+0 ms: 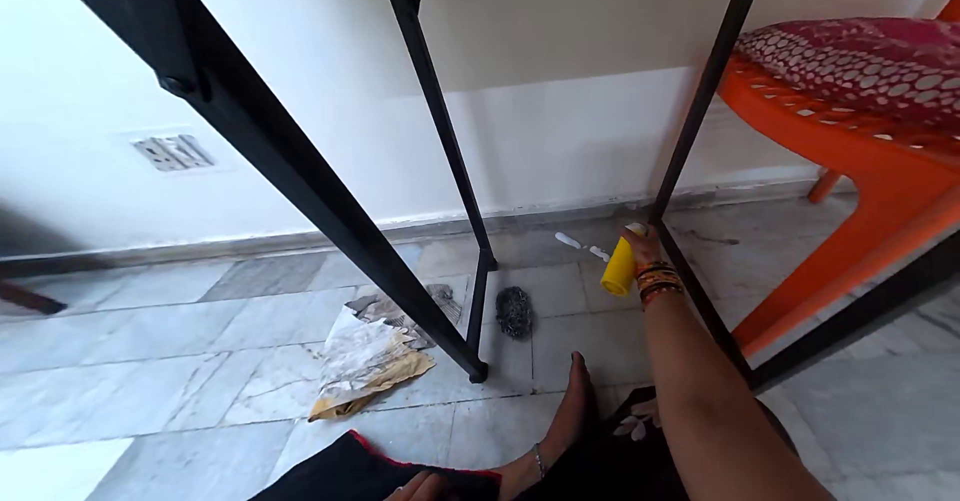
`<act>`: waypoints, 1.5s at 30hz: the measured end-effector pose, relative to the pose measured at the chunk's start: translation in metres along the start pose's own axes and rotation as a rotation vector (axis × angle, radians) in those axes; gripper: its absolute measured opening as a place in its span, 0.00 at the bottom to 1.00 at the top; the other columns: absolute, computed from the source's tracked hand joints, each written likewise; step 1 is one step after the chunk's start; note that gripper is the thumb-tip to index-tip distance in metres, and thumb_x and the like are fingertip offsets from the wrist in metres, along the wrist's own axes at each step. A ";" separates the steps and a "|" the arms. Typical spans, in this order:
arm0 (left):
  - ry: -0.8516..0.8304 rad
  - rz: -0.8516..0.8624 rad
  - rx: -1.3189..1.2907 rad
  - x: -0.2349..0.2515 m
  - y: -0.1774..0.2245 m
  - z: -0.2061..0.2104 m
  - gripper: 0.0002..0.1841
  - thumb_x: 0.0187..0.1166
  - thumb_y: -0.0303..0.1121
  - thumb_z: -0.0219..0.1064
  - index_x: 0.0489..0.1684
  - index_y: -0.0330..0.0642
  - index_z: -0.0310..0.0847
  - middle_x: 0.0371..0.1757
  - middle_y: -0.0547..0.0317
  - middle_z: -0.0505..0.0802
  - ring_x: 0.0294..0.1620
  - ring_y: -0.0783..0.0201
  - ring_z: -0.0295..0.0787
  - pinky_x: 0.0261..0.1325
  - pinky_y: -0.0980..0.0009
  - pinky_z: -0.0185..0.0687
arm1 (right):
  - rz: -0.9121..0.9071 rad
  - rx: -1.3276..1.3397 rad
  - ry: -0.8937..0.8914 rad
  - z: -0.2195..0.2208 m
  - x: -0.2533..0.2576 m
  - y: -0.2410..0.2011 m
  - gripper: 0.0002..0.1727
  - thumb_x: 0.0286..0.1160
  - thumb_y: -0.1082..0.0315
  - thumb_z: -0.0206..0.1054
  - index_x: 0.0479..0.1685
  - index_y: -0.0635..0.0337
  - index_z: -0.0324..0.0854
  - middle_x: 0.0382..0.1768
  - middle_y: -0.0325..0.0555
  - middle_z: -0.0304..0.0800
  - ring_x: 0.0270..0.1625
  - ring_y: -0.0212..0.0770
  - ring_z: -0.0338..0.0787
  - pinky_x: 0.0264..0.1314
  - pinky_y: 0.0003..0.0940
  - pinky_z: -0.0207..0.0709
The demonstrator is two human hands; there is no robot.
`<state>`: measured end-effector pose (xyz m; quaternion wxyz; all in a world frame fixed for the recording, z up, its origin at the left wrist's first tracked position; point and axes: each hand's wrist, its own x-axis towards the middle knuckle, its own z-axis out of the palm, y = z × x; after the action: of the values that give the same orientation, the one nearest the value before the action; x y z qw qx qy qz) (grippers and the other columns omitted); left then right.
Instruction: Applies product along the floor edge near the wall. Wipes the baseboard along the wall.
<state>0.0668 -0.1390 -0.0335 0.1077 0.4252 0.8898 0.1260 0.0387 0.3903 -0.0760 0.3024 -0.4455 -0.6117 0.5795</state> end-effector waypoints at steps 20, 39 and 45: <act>-0.013 -0.049 -0.991 0.135 0.073 0.024 0.44 0.86 0.42 0.64 0.96 0.37 0.40 0.82 0.38 0.79 0.59 0.53 0.95 0.64 0.56 0.91 | 0.193 0.174 -0.321 0.066 -0.140 -0.019 0.40 0.80 0.54 0.68 0.89 0.53 0.54 0.67 0.65 0.81 0.62 0.58 0.85 0.60 0.58 0.80; -0.167 -0.086 -0.947 0.161 0.035 0.065 0.40 0.87 0.50 0.61 0.95 0.40 0.50 0.82 0.36 0.78 0.71 0.45 0.86 0.75 0.49 0.80 | 0.021 -0.123 -0.379 0.106 -0.152 -0.024 0.47 0.72 0.63 0.74 0.92 0.44 0.53 0.69 0.65 0.81 0.57 0.61 0.86 0.55 0.60 0.81; -0.481 0.115 -0.417 0.159 0.043 0.074 0.25 0.91 0.43 0.58 0.82 0.43 0.75 0.79 0.40 0.82 0.78 0.41 0.80 0.80 0.40 0.72 | -0.171 -0.380 -0.352 0.127 -0.078 -0.081 0.48 0.63 0.69 0.78 0.90 0.50 0.58 0.68 0.70 0.81 0.60 0.65 0.87 0.58 0.64 0.81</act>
<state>0.0221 0.0214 -0.1031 0.3925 0.4610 0.7684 0.2073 -0.0569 0.2705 -0.0040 0.1506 -0.3333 -0.7880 0.4952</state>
